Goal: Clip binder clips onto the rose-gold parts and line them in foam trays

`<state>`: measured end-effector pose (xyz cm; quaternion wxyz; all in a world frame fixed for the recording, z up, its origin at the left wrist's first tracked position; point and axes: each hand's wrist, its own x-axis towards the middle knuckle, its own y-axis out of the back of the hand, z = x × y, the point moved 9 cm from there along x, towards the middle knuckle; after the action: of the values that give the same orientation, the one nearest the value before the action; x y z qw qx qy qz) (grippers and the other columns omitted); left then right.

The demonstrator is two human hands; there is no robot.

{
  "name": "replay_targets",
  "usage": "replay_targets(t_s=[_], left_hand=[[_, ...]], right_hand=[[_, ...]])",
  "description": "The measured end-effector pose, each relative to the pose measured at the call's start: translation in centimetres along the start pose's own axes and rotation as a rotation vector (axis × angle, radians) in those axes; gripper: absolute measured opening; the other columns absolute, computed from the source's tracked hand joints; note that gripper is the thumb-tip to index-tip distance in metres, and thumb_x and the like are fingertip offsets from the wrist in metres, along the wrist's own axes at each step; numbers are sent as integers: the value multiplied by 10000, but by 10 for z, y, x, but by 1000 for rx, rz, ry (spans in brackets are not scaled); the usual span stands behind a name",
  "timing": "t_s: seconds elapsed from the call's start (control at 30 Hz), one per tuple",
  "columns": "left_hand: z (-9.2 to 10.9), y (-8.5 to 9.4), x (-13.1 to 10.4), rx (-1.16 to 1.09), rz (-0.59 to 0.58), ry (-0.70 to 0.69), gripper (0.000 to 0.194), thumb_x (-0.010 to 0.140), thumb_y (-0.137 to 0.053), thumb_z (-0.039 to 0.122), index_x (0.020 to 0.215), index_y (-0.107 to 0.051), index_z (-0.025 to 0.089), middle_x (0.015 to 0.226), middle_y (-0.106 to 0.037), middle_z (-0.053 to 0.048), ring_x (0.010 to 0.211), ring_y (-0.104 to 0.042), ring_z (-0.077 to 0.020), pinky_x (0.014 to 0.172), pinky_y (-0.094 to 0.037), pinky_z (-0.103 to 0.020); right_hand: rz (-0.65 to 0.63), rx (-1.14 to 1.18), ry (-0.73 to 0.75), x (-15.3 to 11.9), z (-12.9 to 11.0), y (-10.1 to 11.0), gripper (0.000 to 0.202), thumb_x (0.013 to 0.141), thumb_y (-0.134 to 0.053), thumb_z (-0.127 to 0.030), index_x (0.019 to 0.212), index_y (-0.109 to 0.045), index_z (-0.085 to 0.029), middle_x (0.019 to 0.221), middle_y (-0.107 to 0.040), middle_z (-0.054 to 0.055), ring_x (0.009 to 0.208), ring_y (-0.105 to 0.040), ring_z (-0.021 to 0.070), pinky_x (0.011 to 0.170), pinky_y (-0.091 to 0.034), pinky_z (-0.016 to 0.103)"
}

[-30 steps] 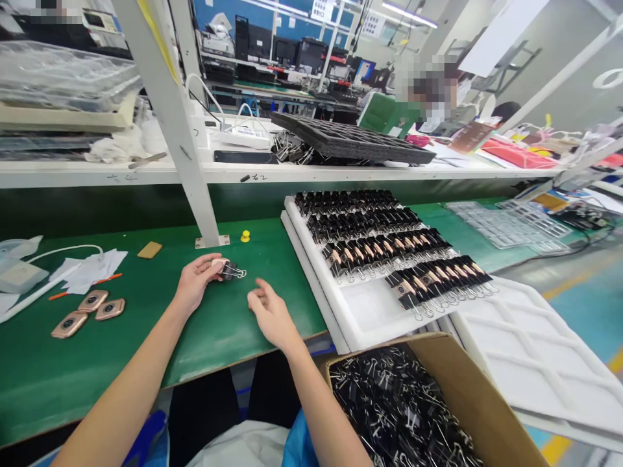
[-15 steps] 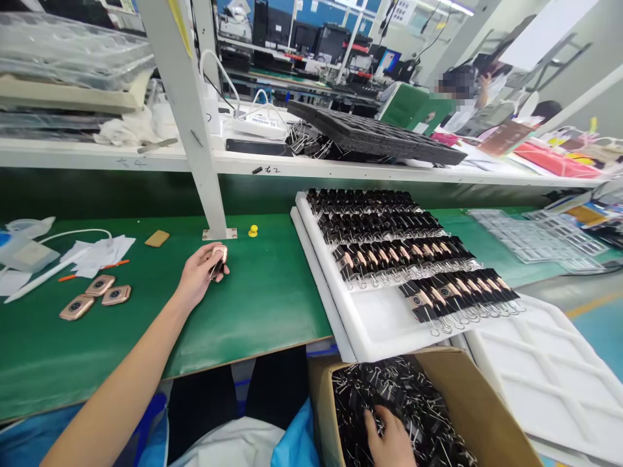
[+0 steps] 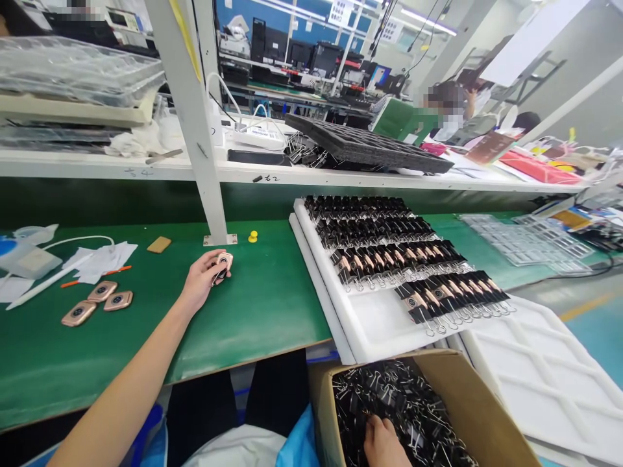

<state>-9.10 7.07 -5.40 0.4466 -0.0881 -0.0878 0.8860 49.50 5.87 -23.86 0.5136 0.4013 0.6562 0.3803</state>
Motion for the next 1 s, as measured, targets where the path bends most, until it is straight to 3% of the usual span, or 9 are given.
replay_targets(t_s=[0.17, 0.33, 0.5, 0.63, 0.77, 0.9, 1.0], left_hand=[[-4, 0, 2, 14, -7, -5, 548, 703, -856, 402, 1167, -669, 180, 855, -689, -36, 658, -669, -168, 473, -369, -225], [-6, 0, 2, 25, -15, -2, 570, 685, -873, 427, 1152, -668, 174, 853, -703, -46, 666, -685, -183, 478, -378, -230], [-8, 0, 2, 43, -38, -10, 589, 684, -882, 445, 1163, -668, 177, 900, -732, -70, 699, -705, -201, 510, -412, -245], [-10, -2, 1, 37, -55, -4, 587, 676, -887, 448, 1149, -668, 180, 929, -749, -83, 715, -721, -215, 526, -425, -252], [-9, -3, 0, 47, -50, 7, 571, 664, -889, 445, 1124, -678, 182, 934, -756, -88, 710, -722, -216, 526, -423, -254], [-8, -3, 0, 49, -42, 5, 571, 653, -893, 449, 1111, -681, 183, 911, -754, -82, 696, -719, -213, 516, -416, -250], [-8, -2, 0, 39, -39, 10, 581, 644, -896, 459, 1105, -679, 180, 914, -755, -85, 698, -718, -217, 514, -416, -251]], right_hand=[[-92, 19, -63, -6, 15, -6, 208, 869, -481, -252, 735, -639, -239, 908, -775, 158, 955, -745, 319, 886, -532, 412], [13, 11, 16, 1, -12, -2, 271, 922, -443, -315, 945, -684, -194, 1069, -761, 184, 1061, -726, 308, 950, -519, 402], [-129, -147, -29, 10, -24, -20, 274, 929, -464, -294, 926, -707, -168, 1041, -771, 210, 1046, -738, 337, 892, -538, 414], [-114, -103, 0, 11, -25, -19, 244, 903, -501, -305, 913, -721, -201, 1031, -788, 172, 1071, -735, 326, 915, -534, 410], [-101, -8, 7, 12, -26, -15, 305, 900, -496, -443, 815, -698, -231, 889, -785, 142, 949, -761, 329, 806, -550, 386], [-36, 72, 1, 20, -27, -6, 278, 821, -538, -463, 683, -638, -243, 811, -766, 138, 878, -758, 310, 803, -548, 356], [41, 216, -81, 25, -14, 14, 351, 761, -472, -531, 553, -546, -259, 747, -738, 161, 833, -737, 339, 838, -559, 424]])
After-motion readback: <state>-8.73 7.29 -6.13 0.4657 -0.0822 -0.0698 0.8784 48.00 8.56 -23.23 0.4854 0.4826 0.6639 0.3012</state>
